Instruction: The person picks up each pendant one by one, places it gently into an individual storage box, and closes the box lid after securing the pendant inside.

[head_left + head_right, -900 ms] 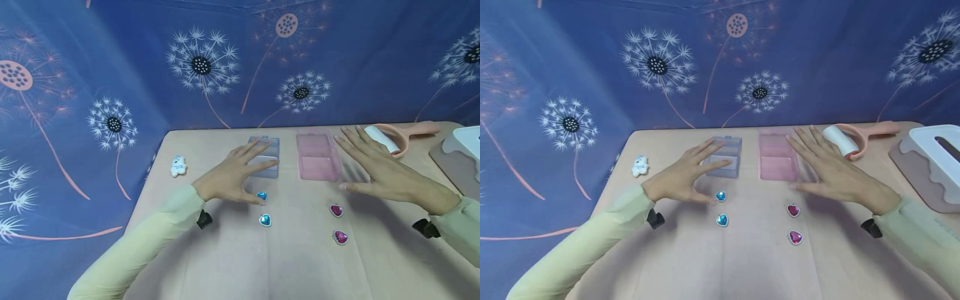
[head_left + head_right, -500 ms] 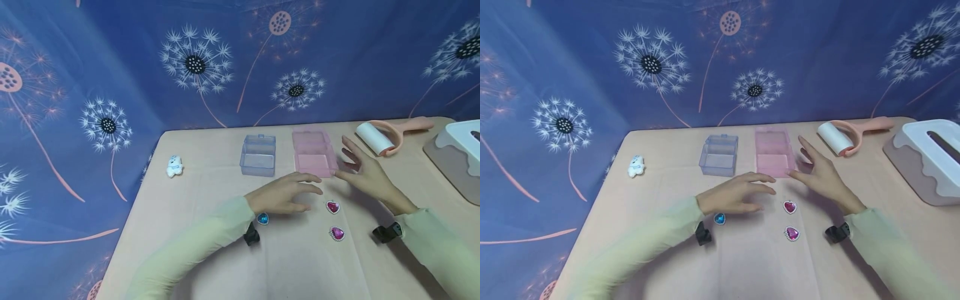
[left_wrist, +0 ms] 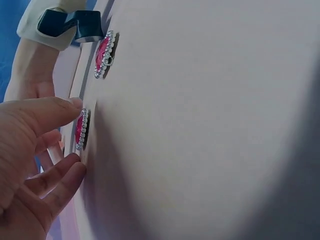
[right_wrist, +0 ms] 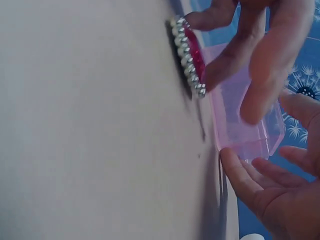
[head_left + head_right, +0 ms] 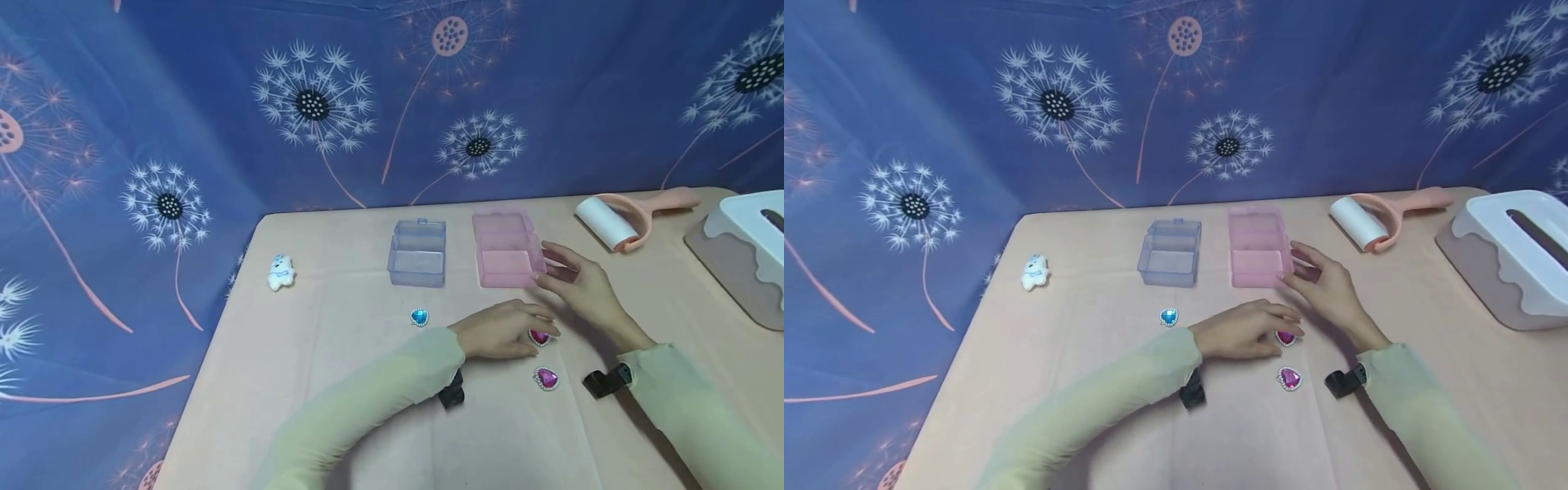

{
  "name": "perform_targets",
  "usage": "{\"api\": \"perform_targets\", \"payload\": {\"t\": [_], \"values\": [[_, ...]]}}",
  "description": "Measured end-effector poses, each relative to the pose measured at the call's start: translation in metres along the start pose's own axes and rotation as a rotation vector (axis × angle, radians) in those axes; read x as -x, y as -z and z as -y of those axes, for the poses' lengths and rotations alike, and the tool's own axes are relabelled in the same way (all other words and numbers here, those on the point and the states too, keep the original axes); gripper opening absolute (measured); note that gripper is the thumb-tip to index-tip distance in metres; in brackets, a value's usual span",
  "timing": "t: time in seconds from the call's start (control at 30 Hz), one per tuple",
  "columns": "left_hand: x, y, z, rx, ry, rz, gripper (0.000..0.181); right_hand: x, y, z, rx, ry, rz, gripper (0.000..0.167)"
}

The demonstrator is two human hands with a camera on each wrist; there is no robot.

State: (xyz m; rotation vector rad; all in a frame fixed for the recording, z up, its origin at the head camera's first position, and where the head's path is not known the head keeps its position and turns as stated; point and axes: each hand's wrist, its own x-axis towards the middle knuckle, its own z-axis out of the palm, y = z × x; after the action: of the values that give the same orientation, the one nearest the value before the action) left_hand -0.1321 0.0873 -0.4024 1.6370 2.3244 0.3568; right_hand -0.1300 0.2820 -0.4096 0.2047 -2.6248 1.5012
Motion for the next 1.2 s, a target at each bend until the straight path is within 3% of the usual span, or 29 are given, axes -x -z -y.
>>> {"api": "perform_targets", "payload": {"t": [0.17,0.3,0.67,1.2], "values": [[-0.008,0.001,-0.001,-0.064,-0.003,0.027,0.039,-0.003,-0.002,0.001,0.088,-0.033,-0.019,0.060],[-0.012,-0.003,0.000,-0.092,0.005,0.034,0.035,-0.003,-0.003,0.000,0.094,-0.027,-0.011,0.060],[-0.014,-0.007,0.003,-0.097,0.003,0.009,0.022,-0.002,-0.003,-0.001,0.166,0.031,-0.024,0.055],[-0.019,-0.002,-0.002,-0.175,-0.006,0.033,0.013,-0.001,-0.003,-0.002,0.173,0.024,-0.016,0.056]]}}
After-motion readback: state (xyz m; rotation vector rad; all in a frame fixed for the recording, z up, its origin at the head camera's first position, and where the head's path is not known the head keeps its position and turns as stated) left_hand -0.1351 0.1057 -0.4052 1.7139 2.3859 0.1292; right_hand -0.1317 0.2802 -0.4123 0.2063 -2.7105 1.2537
